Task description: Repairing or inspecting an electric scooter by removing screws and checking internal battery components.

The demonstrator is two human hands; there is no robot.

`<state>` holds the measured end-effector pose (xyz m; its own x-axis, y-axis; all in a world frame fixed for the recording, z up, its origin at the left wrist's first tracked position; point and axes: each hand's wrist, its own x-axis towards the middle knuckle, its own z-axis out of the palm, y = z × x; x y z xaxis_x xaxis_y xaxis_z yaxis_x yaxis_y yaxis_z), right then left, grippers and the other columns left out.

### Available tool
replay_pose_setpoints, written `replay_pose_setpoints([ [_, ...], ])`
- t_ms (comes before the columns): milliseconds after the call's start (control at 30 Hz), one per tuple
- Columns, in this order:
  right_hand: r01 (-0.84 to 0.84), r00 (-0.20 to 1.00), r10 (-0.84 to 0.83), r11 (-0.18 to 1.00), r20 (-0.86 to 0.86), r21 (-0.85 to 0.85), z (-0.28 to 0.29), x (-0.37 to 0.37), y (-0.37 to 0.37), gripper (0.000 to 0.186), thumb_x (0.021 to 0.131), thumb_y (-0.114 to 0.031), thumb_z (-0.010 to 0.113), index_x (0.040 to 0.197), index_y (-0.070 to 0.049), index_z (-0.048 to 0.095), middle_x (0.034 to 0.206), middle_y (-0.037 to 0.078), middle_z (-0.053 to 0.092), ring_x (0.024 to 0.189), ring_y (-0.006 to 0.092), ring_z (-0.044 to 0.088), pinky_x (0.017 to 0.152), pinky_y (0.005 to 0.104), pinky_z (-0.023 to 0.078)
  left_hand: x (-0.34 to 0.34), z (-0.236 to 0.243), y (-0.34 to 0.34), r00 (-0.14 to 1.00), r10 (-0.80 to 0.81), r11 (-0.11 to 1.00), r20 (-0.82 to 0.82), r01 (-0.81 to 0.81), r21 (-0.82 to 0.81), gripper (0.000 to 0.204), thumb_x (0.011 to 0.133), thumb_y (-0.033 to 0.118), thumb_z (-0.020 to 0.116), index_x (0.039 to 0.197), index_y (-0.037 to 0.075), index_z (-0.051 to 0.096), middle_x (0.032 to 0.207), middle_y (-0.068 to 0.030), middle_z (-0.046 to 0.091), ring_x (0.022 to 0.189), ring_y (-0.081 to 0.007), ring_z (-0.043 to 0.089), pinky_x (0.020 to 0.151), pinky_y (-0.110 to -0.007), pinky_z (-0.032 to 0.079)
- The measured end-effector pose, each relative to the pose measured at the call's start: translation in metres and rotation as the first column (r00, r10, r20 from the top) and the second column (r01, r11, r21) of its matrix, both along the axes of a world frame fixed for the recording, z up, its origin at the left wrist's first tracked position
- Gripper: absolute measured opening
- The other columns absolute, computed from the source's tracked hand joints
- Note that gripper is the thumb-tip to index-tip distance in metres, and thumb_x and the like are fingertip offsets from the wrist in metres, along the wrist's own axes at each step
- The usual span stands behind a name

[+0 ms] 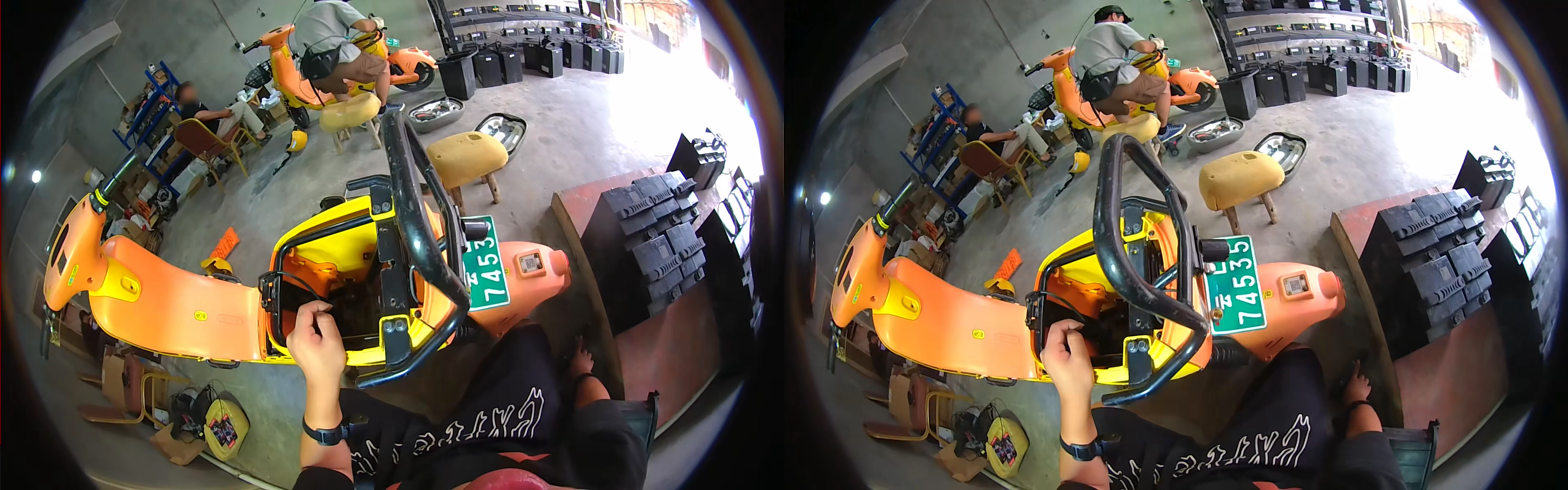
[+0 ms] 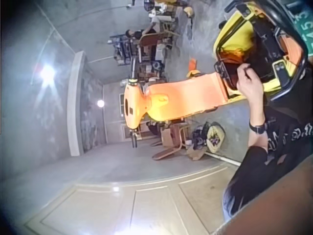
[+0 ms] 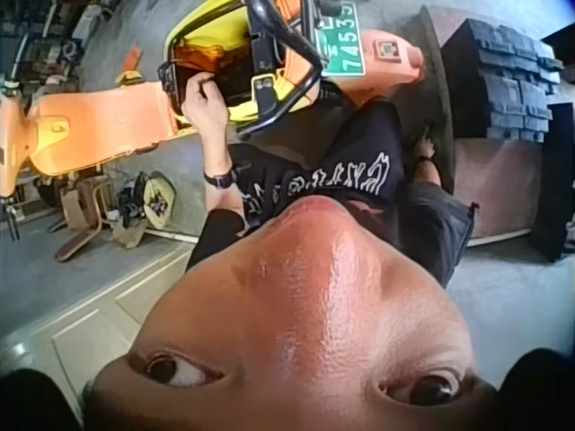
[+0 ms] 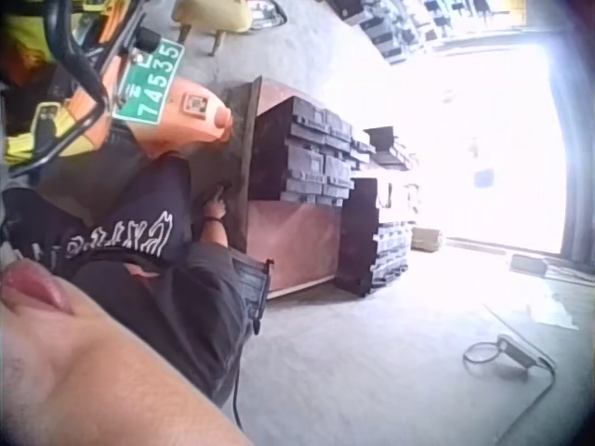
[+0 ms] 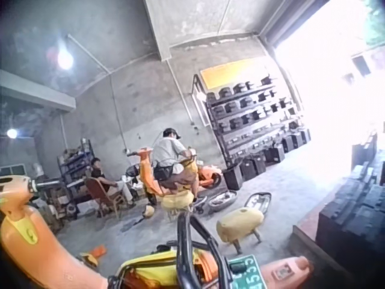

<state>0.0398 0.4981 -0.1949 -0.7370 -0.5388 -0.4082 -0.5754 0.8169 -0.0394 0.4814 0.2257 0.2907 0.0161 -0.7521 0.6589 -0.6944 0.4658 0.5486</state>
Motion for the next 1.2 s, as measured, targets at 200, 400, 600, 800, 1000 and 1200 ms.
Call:
replay_pose_setpoints([
  [200,-0.126,0.992,0.127,0.991,-0.022,0.051,0.041,-0.037,-0.041,0.027,0.08,-0.02,0.06,0.105,-0.01,0.066,0.095,0.015,0.066,0.092,0.0323,0.065,0.076,0.0426,0.054,-0.001,0.003,0.0,0.999,0.017,0.999,0.035,-0.019,0.047,0.011,0.082,0.008,0.053,0.086,0.007,0.063,0.061,-0.0159,0.06,0.055,-0.0303,0.062,0.052,-0.036,0.047],
  [400,-0.21,0.978,0.198,0.914,-0.07,-0.346,0.26,0.038,-0.137,0.023,0.088,-0.022,0.051,0.09,-0.002,0.064,0.093,0.018,0.066,0.092,0.0373,0.061,0.08,0.0464,0.049,0.014,-0.006,0.002,0.999,0.018,1.0,0.041,-0.019,0.005,0.009,0.081,0.01,0.056,0.085,0.01,0.064,0.067,-0.015,0.063,0.062,-0.0344,0.063,0.056,-0.04,0.049],
  [600,-0.298,0.49,0.679,0.72,0.546,-0.627,0.343,0.137,-0.162,0.025,0.089,-0.018,0.049,0.077,0.001,0.06,0.07,0.011,0.063,0.062,0.0205,0.06,0.058,0.0329,0.048,0.009,-0.003,-0.003,0.986,0.038,0.999,0.162,-0.041,0.019,0.011,0.082,0.014,0.054,0.086,0.012,0.064,0.069,-0.0151,0.063,0.066,-0.0365,0.063,0.059,-0.043,0.05],
  [800,0.206,0.249,0.236,0.935,0.939,-0.289,0.26,0.234,-0.197,0.01,0.084,-0.01,0.053,0.09,-0.002,0.054,0.072,0.009,0.058,0.068,0.0244,0.064,0.063,0.0327,0.053,0.012,0.006,-0.004,0.989,-0.071,0.979,0.132,0.044,0.201,0.018,0.085,0.014,0.05,0.094,0.006,0.064,0.079,-0.0187,0.065,0.071,-0.0341,0.065,0.064,-0.037,0.049],
  [1000,0.723,-0.104,-0.189,0.66,0.976,0.205,0.173,0.299,-0.222,0.011,0.083,-0.003,0.058,0.093,-0.006,0.057,0.091,0.015,0.061,0.087,0.0321,0.064,0.072,0.0451,0.053,0.021,-0.009,-0.012,0.987,-0.132,0.965,0.097,0.105,0.24,0.021,0.086,0.009,0.047,0.094,-0.002,0.063,0.084,-0.0116,0.067,0.077,-0.0176,0.061,0.072,-0.03,0.047],
  [1200,0.773,0.197,0.233,0.561,0.952,-0.297,0.167,0.309,-0.206,0.041,0.088,-0.005,0.052,0.128,-0.008,0.042,0.102,0.01,0.054,0.08,0.02,0.062,0.066,0.0311,0.05,0.006,-0.015,-0.013,0.982,-0.174,0.977,0.073,0.163,0.138,0.022,0.086,0.011,0.047,0.094,-0.001,0.063,0.086,-0.0144,0.067,0.079,-0.0207,0.063,0.076,-0.03,0.047],
])
